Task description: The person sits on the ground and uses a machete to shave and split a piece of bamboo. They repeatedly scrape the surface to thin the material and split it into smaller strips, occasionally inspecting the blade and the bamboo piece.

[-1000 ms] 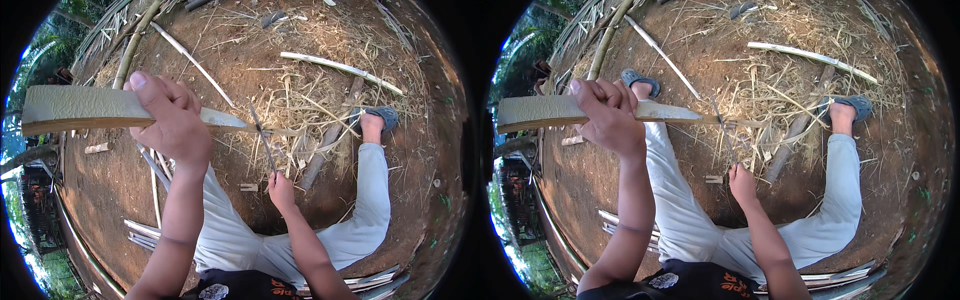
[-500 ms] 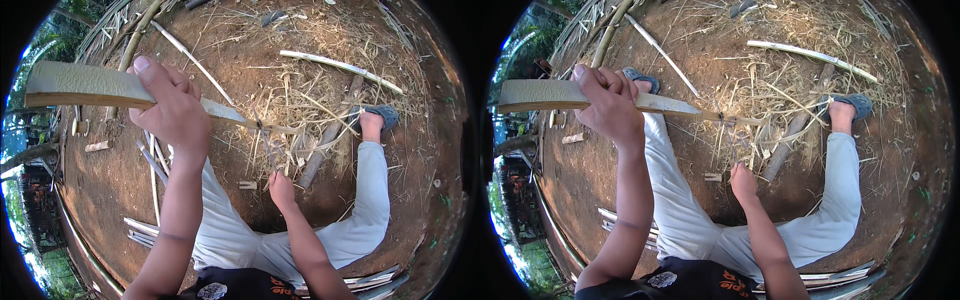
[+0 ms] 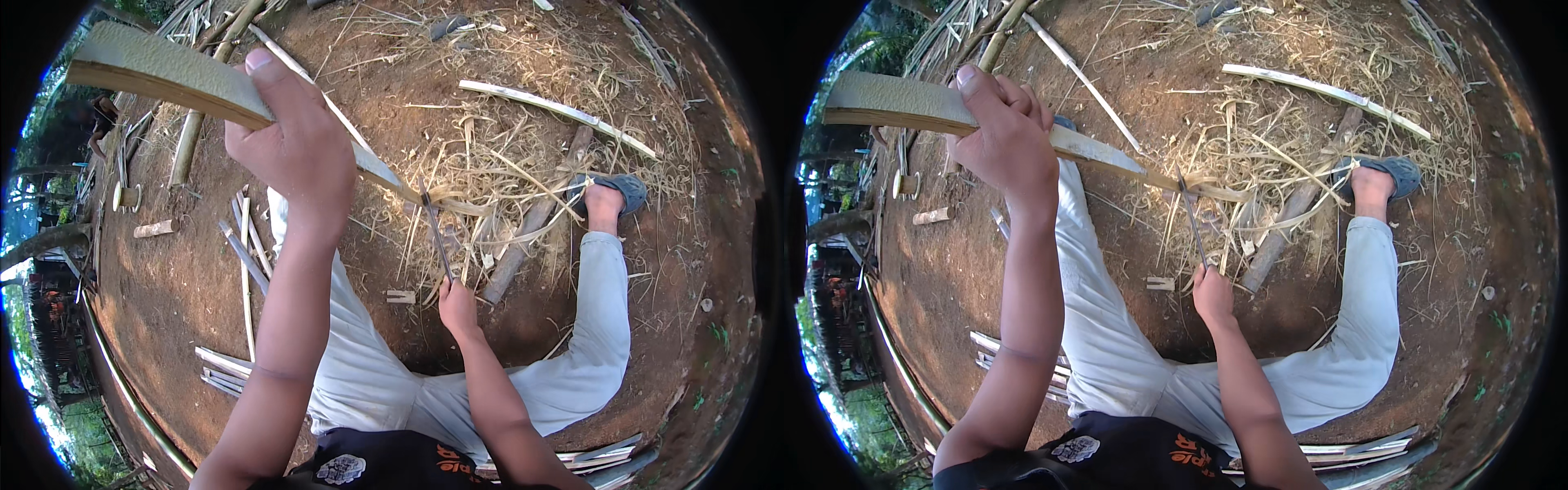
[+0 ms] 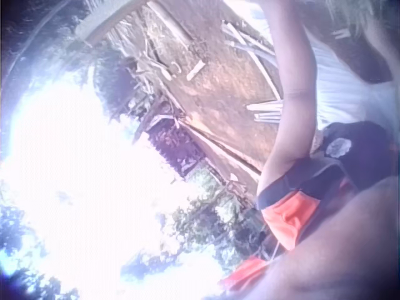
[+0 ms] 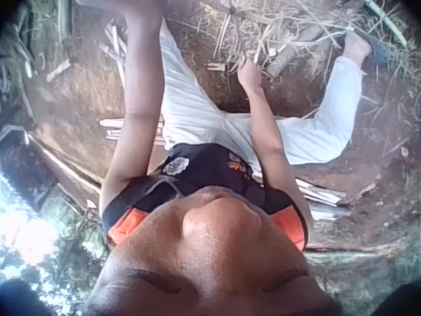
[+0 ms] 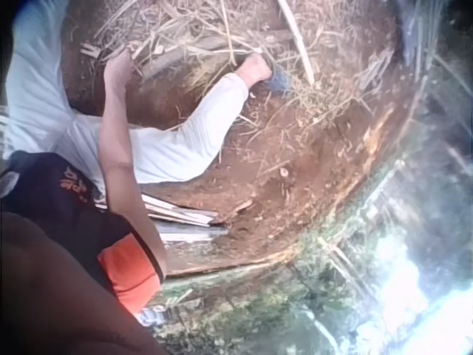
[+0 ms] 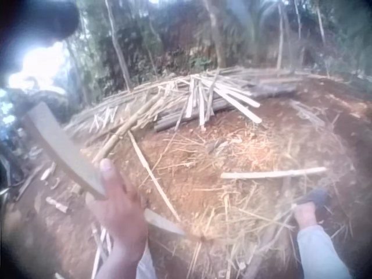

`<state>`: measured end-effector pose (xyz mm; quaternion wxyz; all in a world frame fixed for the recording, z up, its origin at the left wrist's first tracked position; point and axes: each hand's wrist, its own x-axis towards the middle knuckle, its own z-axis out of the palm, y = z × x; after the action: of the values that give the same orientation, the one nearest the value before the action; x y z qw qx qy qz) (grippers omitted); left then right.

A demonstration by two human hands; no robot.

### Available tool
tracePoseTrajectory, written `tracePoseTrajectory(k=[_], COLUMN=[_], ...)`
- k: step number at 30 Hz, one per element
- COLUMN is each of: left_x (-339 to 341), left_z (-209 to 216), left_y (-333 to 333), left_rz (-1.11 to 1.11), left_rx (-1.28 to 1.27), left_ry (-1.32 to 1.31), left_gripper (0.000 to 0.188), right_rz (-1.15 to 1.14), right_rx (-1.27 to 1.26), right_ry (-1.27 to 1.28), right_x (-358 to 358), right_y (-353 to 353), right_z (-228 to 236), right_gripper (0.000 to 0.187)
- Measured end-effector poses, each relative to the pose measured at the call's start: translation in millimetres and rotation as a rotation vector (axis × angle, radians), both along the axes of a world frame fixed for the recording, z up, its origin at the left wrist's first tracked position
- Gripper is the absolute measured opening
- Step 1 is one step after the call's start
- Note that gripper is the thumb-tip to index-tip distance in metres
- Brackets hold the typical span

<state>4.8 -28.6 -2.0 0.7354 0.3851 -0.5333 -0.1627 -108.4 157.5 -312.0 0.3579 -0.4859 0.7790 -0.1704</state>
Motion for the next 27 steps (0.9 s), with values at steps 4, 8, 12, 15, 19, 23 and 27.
tracePoseTrajectory(k=[4, 8, 12, 15, 19, 23, 27], left_x=[4, 1, -2, -1, 9, 24, 41], left_z=[3, -3, 1, 1, -4, -3, 2], left_y=[-12, -9, -6, -17, -6, -8, 5], left_rz=[0.011, 0.078, -0.008, 0.151, 0.094, 0.083, 0.055], left_rx=[-0.034, -0.096, -0.024, -0.132, -0.044, 0.03, 0.082], left_ry=[0.004, -0.046, 0.048, -0.093, -0.022, 0.082, 0.187], left_gripper=[0.04, 0.047, 0.045, 0.045, 0.043, 0.042, 0.044], right_rz=[0.016, -0.025, -0.034, 0.004, -0.02, -0.042, -0.005], right_rx=[-0.03, -0.509, -0.411, -0.008, -0.005, -0.146, -0.278], right_ry=[-0.008, -0.196, -0.014, 0.067, -0.03, -0.044, -0.078], right_x=[1, 15, 32, 15, 9, 14, 21], right_y=[11, 3, 2, 2, -13, -5, -2], right_z=[19, 70, 35, -19, -20, 18, 41], right_gripper=[0.034, 0.027, 0.025, 0.033, 0.034, 0.032, 0.033])
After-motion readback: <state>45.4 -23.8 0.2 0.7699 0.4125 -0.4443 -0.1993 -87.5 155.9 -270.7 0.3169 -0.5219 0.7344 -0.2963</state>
